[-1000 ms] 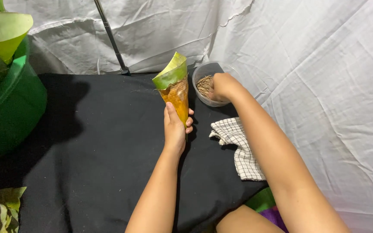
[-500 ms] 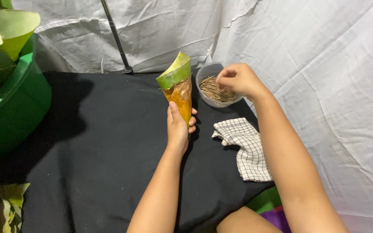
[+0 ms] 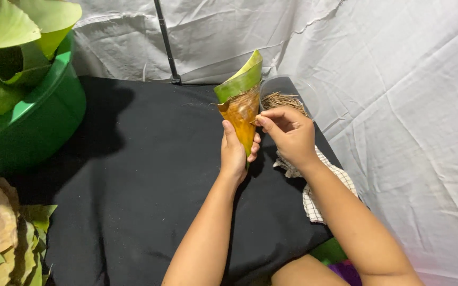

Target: Cleaning banana leaves with a cloth and folding them into conical shapes secured with small wooden pins.

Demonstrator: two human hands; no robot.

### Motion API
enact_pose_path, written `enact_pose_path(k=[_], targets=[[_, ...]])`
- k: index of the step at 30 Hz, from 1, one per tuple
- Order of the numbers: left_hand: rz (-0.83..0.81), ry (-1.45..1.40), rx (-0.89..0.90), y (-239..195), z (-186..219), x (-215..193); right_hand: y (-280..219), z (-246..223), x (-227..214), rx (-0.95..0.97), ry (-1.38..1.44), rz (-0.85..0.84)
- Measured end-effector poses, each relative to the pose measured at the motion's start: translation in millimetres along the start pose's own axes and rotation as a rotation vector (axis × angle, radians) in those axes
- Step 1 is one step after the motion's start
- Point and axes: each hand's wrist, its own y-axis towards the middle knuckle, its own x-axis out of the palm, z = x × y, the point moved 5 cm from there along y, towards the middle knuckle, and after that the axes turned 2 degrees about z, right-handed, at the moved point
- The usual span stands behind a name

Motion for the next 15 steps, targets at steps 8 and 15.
enact_pose_path(k=[8,15], targets=[[-0.072,0.173,0.086,-7,7,5,-3,13,-3,-0.047,-0.021,-0.075],[-0.081,0.068,0.035,-7,12,7,-7,11,-1,0.329,0.204,-0.003]])
